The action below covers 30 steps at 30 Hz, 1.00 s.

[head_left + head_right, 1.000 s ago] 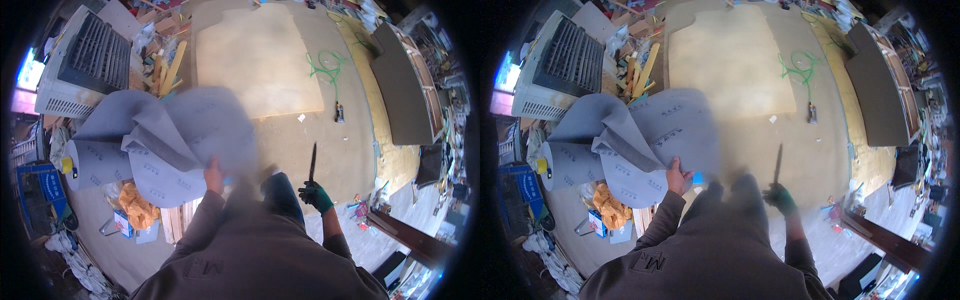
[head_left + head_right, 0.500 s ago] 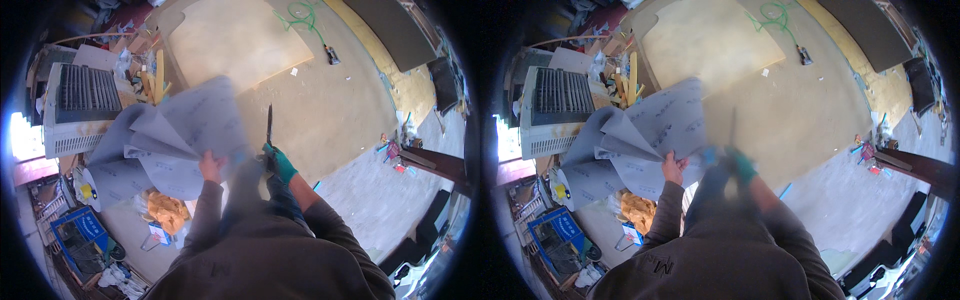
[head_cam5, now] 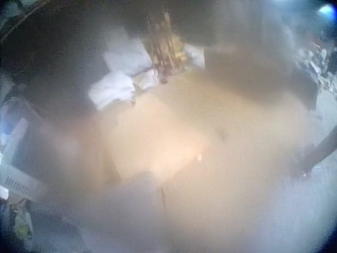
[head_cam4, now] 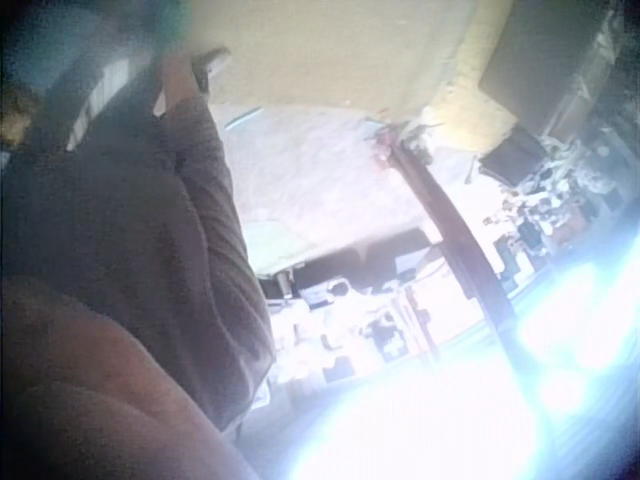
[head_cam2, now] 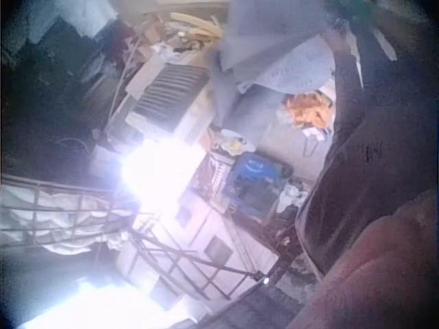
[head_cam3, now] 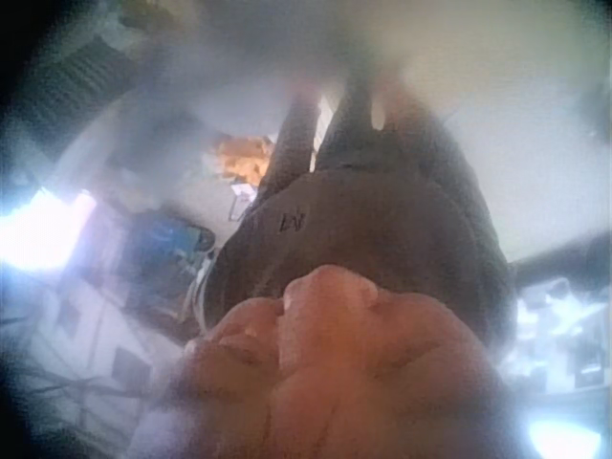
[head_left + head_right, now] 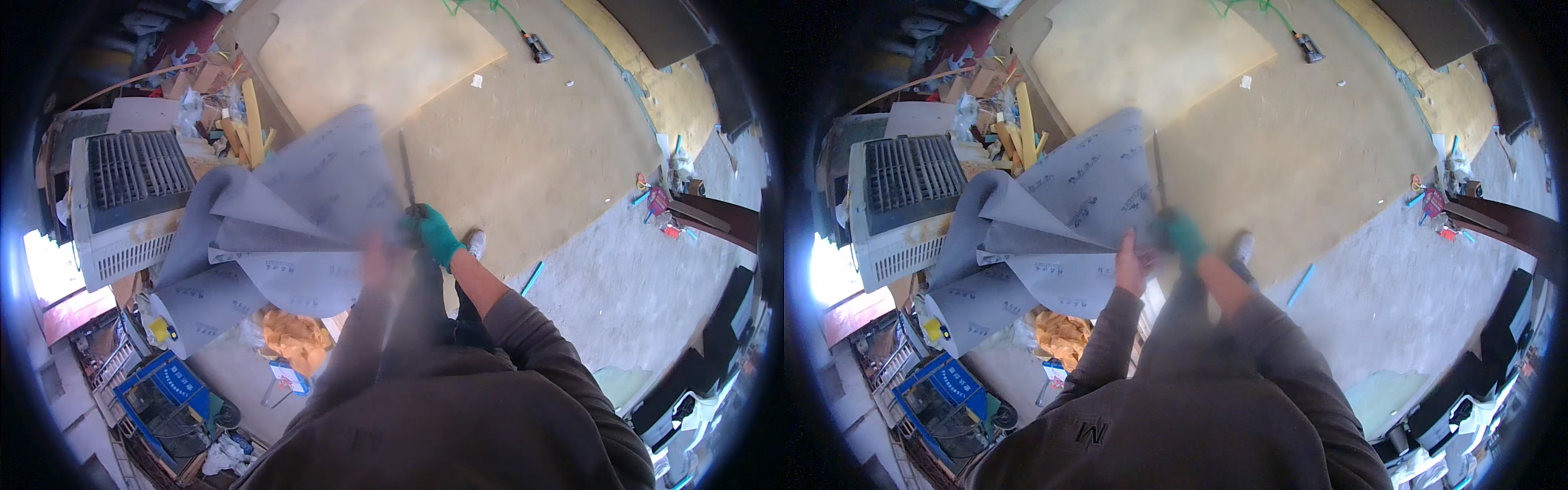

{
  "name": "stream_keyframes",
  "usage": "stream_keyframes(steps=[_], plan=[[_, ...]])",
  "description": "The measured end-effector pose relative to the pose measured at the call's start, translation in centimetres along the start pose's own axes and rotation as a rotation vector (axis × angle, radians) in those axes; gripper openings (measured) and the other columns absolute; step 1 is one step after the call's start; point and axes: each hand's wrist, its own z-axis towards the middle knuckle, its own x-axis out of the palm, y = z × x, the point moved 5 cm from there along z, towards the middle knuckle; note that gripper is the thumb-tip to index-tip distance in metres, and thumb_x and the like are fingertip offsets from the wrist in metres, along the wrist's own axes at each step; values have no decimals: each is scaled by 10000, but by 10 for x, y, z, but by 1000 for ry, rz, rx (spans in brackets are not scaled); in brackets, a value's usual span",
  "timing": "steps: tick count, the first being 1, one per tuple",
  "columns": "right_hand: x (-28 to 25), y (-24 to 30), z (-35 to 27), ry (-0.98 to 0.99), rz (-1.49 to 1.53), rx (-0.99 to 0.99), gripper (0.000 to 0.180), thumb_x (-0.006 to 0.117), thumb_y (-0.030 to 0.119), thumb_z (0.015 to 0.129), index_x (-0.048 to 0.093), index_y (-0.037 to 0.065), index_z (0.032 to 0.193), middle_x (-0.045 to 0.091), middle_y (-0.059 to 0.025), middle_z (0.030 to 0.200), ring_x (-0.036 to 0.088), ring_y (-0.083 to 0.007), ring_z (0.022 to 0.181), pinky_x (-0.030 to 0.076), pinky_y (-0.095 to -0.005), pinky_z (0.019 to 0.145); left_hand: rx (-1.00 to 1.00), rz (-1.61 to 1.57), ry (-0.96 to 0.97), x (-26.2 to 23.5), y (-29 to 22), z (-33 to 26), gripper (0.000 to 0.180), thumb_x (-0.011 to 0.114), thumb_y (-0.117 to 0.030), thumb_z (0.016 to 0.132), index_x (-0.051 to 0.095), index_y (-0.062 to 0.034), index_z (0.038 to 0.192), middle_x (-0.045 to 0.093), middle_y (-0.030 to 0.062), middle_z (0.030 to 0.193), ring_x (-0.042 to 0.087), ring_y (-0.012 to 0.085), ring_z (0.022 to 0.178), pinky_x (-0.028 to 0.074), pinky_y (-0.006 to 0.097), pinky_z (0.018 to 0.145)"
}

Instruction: The person staples gray fabric to the edge of a wooden furniture frame using a pneumatic staple gun. They then retrieve a roll of gray fabric, cut a piece with scissors, and place it over the frame.

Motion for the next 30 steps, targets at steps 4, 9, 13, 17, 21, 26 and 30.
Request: stream_keyframes(steps=[4,9,13,17,21,26,30], plan=[[-1,31,-17,241,-452,-640,318,688,283,1018,609,79,1249,693,-70,1040,693,-195,844,564,-354,660,276,789,121,10,-1,21,524,618,-328,1053,511,16,1434,731,189,1168,720,358,1062,586,474,877],[-28,37,-133,214,116,-24,625,510,624,1041,612,46,1257,683,-59,977,676,-190,867,533,-312,753,68,338,160,14,-4,32,495,562,-374,1080,560,37,1355,712,187,1154,719,311,1008,595,440,865],[-34,39,-238,191,-41,134,831,427,743,1016,553,8,1381,699,-85,1044,688,-200,906,557,-316,822,-47,184,163,35,-14,20,539,519,-459,1093,587,35,1297,707,203,1128,722,307,984,592,433,865],[-29,38,-263,321,-40,160,811,438,722,1023,553,8,1388,703,-101,1082,696,-207,930,565,-319,827,-144,135,170,48,-18,21,536,490,-481,1101,587,14,1283,712,197,1137,726,311,1003,584,431,880],[-24,35,-258,400,-26,155,791,449,702,1029,553,9,1395,707,-117,1119,704,-213,954,573,-323,833,-148,175,168,47,-19,24,536,455,-495,1109,599,-2,1260,716,186,1133,729,302,995,577,427,877],[-18,37,-256,428,-15,152,766,463,676,1038,553,9,1404,712,-138,1166,715,-222,984,584,-327,839,-146,164,188,50,-22,21,524,437,-489,1116,607,-5,1221,713,171,1094,725,287,996,575,423,877],[-9,43,-252,421,5,148,747,473,656,1045,553,10,1411,716,-154,1204,723,-229,1009,592,-331,844,-137,150,184,54,-26,20,519,431,-485,1120,605,-4,1206,705,163,1055,716,277,957,577,415,875]])
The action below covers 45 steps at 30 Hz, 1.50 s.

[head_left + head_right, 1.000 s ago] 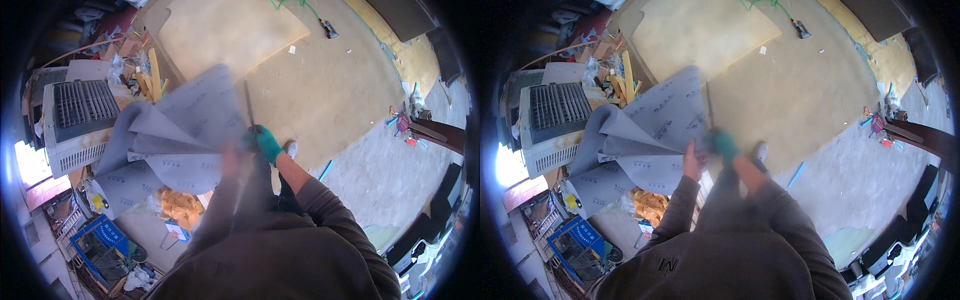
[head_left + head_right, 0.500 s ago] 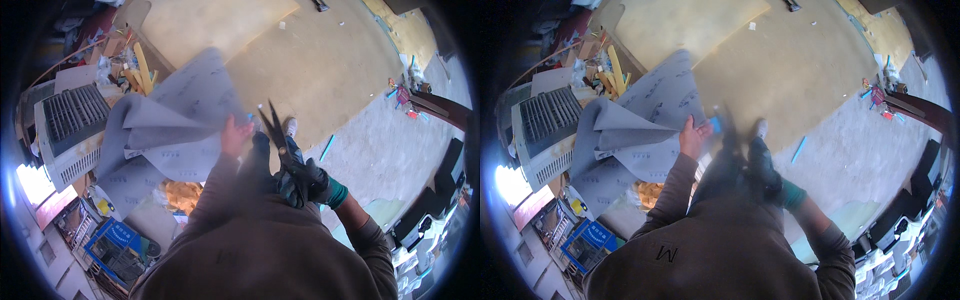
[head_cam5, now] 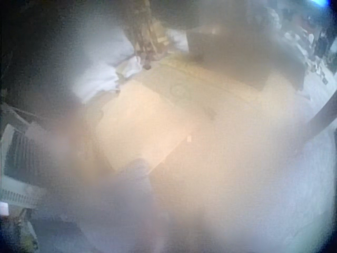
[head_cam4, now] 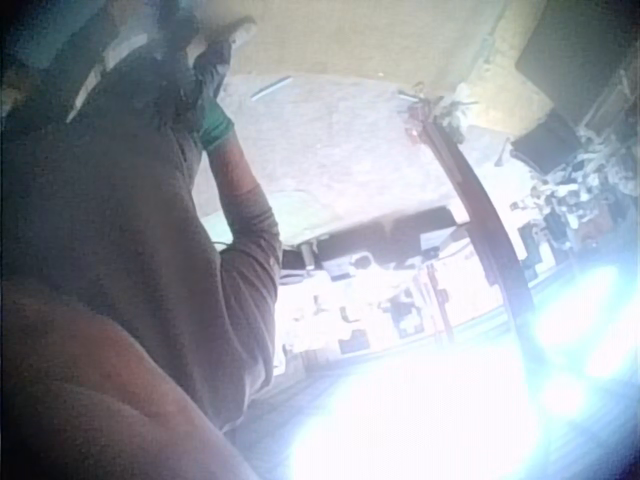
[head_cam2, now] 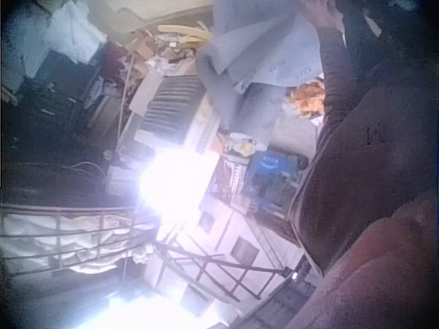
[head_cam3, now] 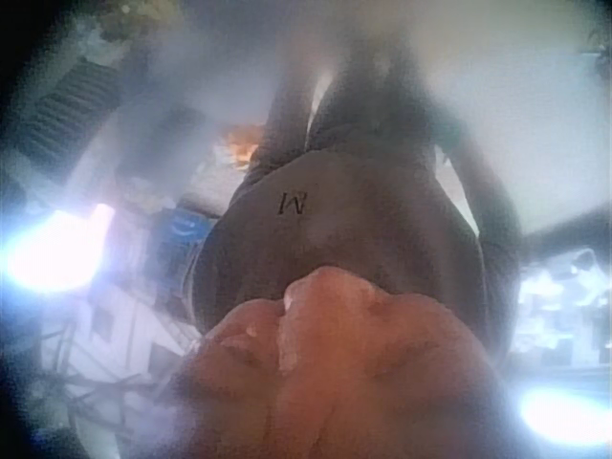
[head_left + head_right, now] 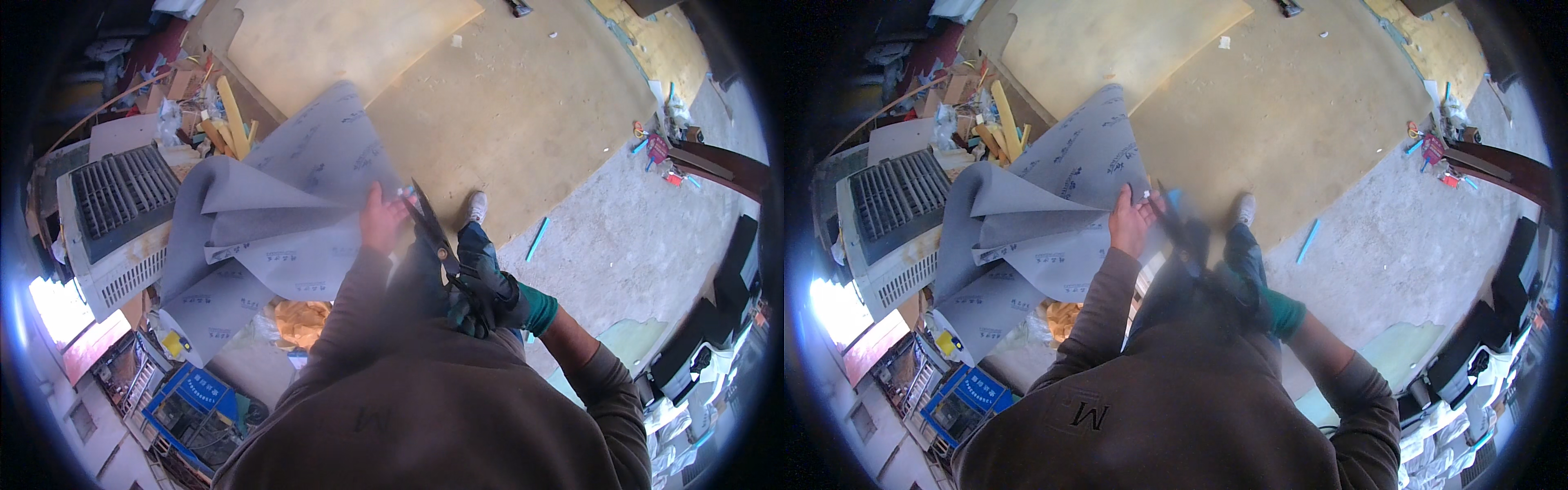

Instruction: The person staples gray fabric to the edge of a wooden furniture frame using a pneumatic staple gun. They then retrieve a roll of gray fabric, cut a piece with scissors, and place it over the frame.

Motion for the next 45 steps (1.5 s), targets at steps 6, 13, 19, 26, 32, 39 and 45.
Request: stream_keyframes(steps=[6,13,19,26,32,39,45], plan=[[-9,-27,11,-53,-52,-63,592,503,571,1073,605,42,1320,717,-111,1149,720,-217,993,580,-315,804,30,18,25,0,-2,-4,503,456,-488,1115,608,-18,1208,707,148,1049,705,247,939,569,407,888],[-28,-74,42,113,108,-101,523,543,219,1093,430,36,1569,518,-113,1524,532,-218,1338,405,-366,1157,38,-48,86,1,-3,-12,430,572,-458,1082,616,-51,1216,693,82,1054,668,183,956,523,354,857],[0,-62,54,-54,551,66,325,524,377,1115,626,101,1253,655,14,981,607,-105,836,496,-285,731,31,96,-64,-16,-1,-11,654,593,-466,1070,498,95,1392,649,226,1234,668,295,1131,525,431,1032],[19,-37,58,84,509,-152,400,536,321,1098,556,55,1397,620,-110,1280,609,-216,1135,490,-367,1018,58,49,54,-17,-3,-12,522,638,-353,1062,528,60,1362,645,200,1236,669,267,1109,551,414,959],[44,-6,57,-122,266,-106,338,578,383,1082,575,96,1261,612,-55,1033,581,-180,880,469,-341,795,77,77,65,-15,-7,-18,482,642,-304,1060,535,55,1362,662,175,1204,684,270,1088,563,410,938],[62,7,52,37,243,-267,609,587,556,1042,506,68,1397,602,-53,1157,583,-174,1052,500,-371,942,102,102,54,-24,-4,-21,478,658,-322,1050,562,38,1350,667,143,1176,680,261,1078,581,392,906],[45,-13,60,-84,-425,-385,467,683,306,1020,532,49,1379,607,-58,1118,580,-170,991,505,-323,868,101,80,-17,-41,2,-23,402,679,-307,1039,606,1,1287,638,74,1064,644,200,937,578,363,883]])
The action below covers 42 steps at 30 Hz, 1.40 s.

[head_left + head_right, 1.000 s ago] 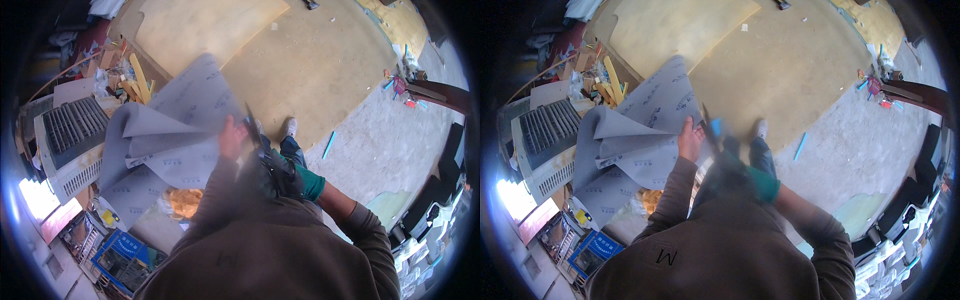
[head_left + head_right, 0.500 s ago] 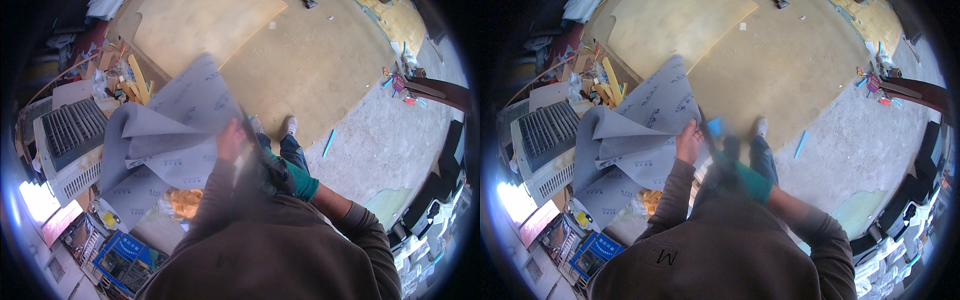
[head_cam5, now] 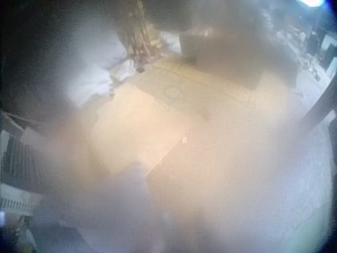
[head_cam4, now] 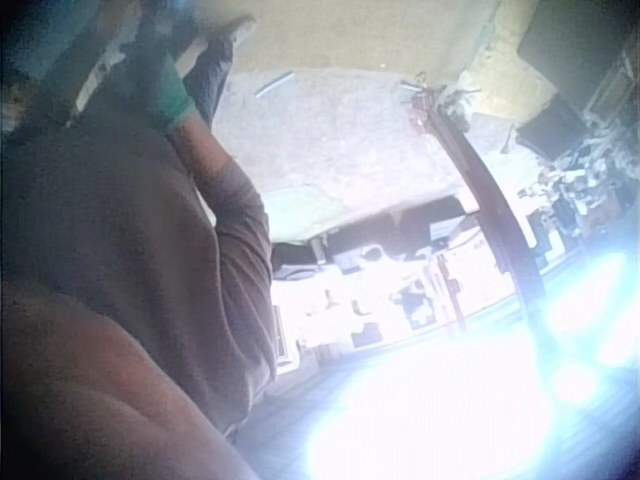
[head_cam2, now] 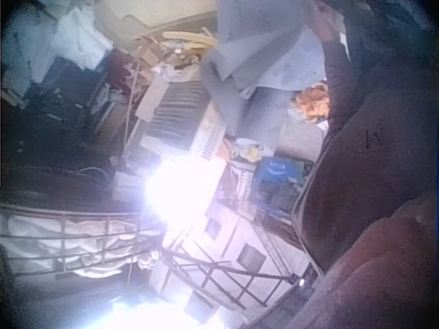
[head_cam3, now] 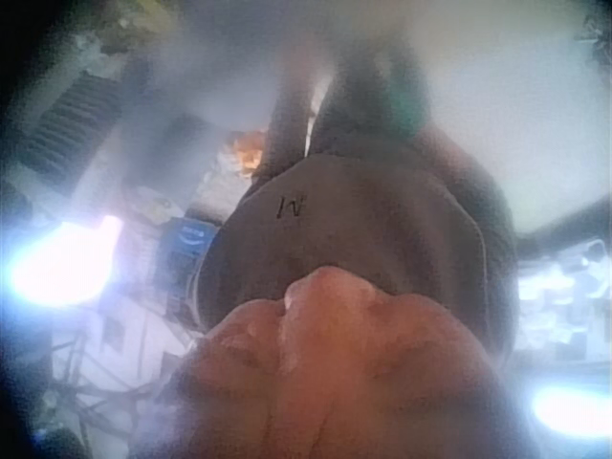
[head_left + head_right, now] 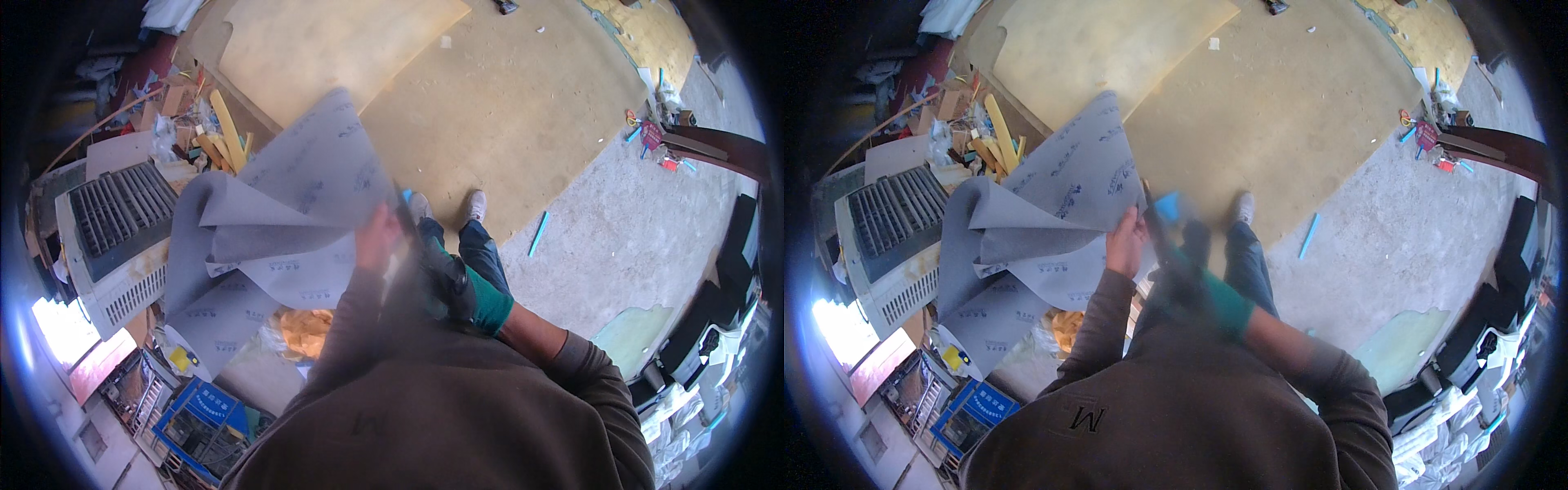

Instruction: The person staples gray fabric to the edge of a wooden furniture frame using a pneumatic staple gun. They then retrieve a roll of gray fabric, cut a piece with scissors, and place it over the frame.

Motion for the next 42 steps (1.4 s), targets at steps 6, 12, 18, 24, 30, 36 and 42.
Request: stream_keyframes(steps=[6,12,18,24,30,36,42], plan=[[7,-23,12,-36,98,32,425,673,56,971,534,3,1369,589,-57,1071,551,-155,914,488,-302,783,-34,-48,-1,-2,-2,-8,236,677,-225,1042,635,-85,1226,636,4,1052,598,132,917,516,321,848],[14,-15,13,-93,99,59,459,649,57,993,510,13,1428,585,-38,1105,554,-155,932,500,-310,825,3,59,53,-9,-9,-9,195,683,-161,1036,639,-119,1221,644,-30,1061,583,107,918,501,313,858],[18,-32,37,-104,452,99,477,561,320,1092,497,35,1468,610,-51,1194,605,-163,1020,529,-331,880,46,10,39,-12,-14,-11,168,654,-193,1055,678,-45,1130,645,4,995,599,109,875,527,302,785],[21,-22,34,-143,114,9,435,512,323,1118,516,38,1446,611,-72,1252,617,-174,1083,529,-342,939,221,180,66,-11,-25,-19,225,656,-240,1055,693,-18,1072,628,14,947,598,104,848,524,287,731],[29,-32,60,-80,452,138,439,533,291,1109,478,56,1475,610,-97,1286,617,-190,1132,530,-351,958,-7,33,69,-20,-26,-20,213,667,-248,1043,694,-38,1055,627,8,933,587,81,791,477,255,644],[30,-49,75,-117,1002,278,414,526,269,1109,464,64,1463,601,-102,1285,613,-192,1124,520,-335,962,-82,115,43,-34,-32,-26,255,658,-304,1047,692,-56,1092,631,3,935,586,82,798,465,247,671],[23,-76,97,-57,675,203,459,515,349,1106,468,57,1456,615,-94,1205,615,-163,1097,521,-302,914,49,213,70,-54,-22,-23,336,658,-264,1046,645,-56,1309,678,26,1152,626,141,1023,505,331,814]])
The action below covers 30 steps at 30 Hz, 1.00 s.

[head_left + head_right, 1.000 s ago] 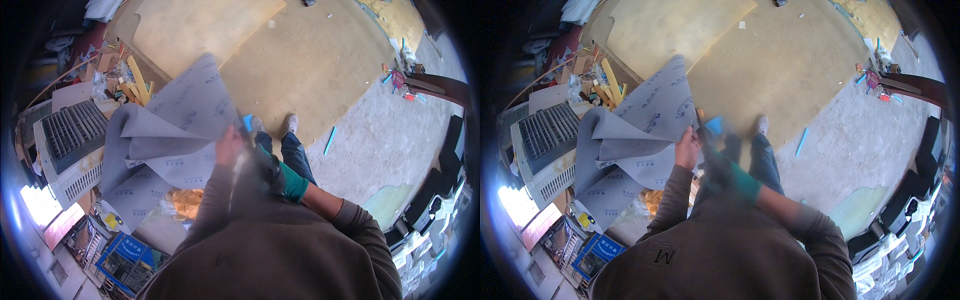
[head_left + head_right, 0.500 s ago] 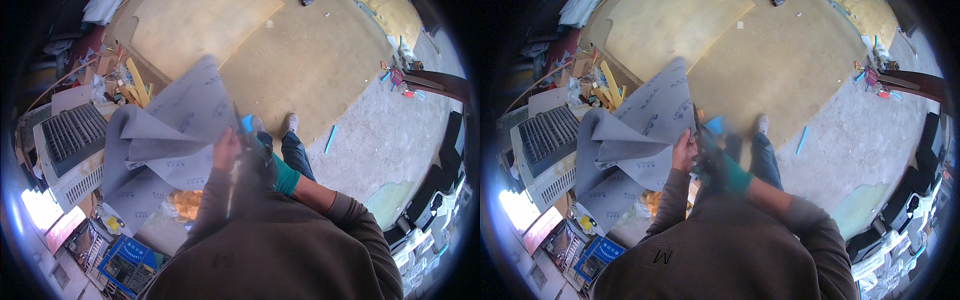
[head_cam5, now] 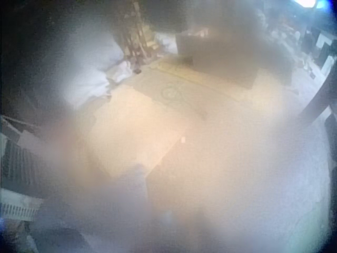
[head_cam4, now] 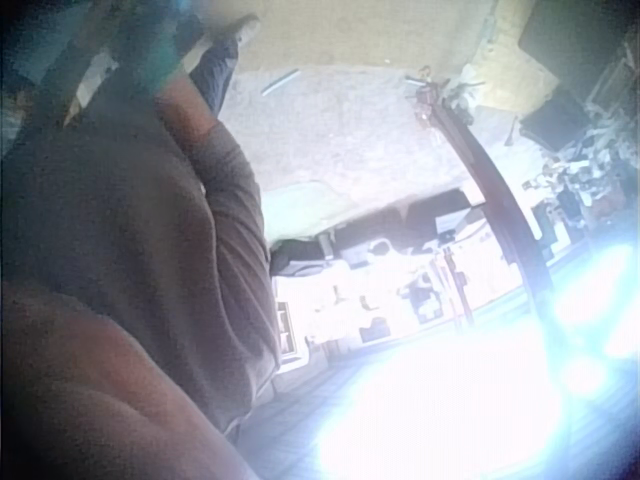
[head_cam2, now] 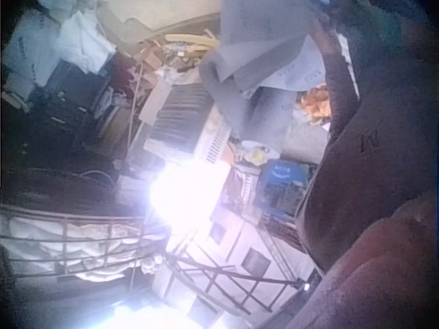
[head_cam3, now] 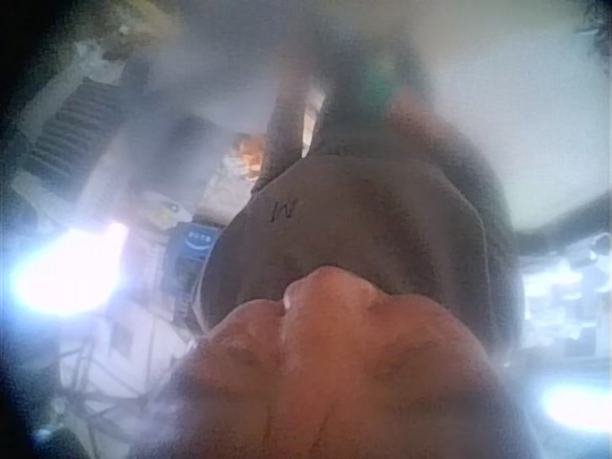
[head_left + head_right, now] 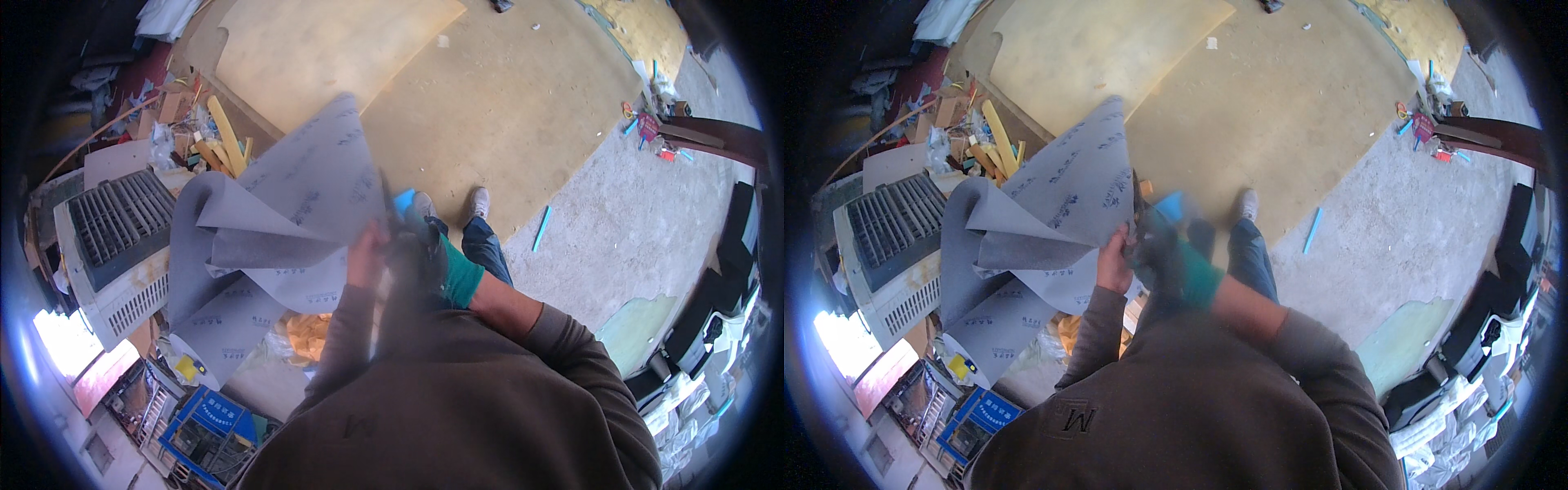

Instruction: The person staples gray fabric to the edge of a wooden furniture frame using a pneumatic staple gun. They then retrieve a roll of gray fabric, cut a piece with scissors, and place it over the frame.

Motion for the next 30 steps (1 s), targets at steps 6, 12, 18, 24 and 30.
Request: stream_keyframes(steps=[6,12,18,24,30], plan=[[-9,-4,40,86,253,-83,457,576,380,1077,518,87,1423,653,-53,1126,649,-146,960,530,-243,772,-28,-105,27,-29,18,-2,450,637,-73,982,595,-64,1430,702,128,1259,673,233,1059,544,351,915],[25,0,63,7,572,115,430,606,579,1017,675,155,1017,650,-52,846,631,-180,769,511,-306,675,36,50,101,-51,9,-7,303,588,-151,1048,608,-42,1330,687,81,1135,649,168,937,526,300,781],[33,8,89,2,434,153,461,587,617,1011,664,171,924,635,-49,770,598,-216,723,483,-374,652,-143,-177,27,-60,4,-25,151,568,-173,1049,599,-66,1152,589,19,967,596,146,863,510,337,746],[21,-1,122,-152,455,262,507,572,669,991,671,172,971,652,-37,853,605,-239,767,486,-393,664,17,51,90,-75,-3,-26,184,608,-148,1018,607,-39,1166,565,24,959,553,151,823,544,373,820],[5,16,166,-248,412,307,633,605,773,910,633,165,1082,652,-76,959,638,-252,823,528,-386,708,-63,-92,-37,-80,15,-27,295,663,-202,1021,626,28,1203,616,67,950,576,174,771,549,360,827]])
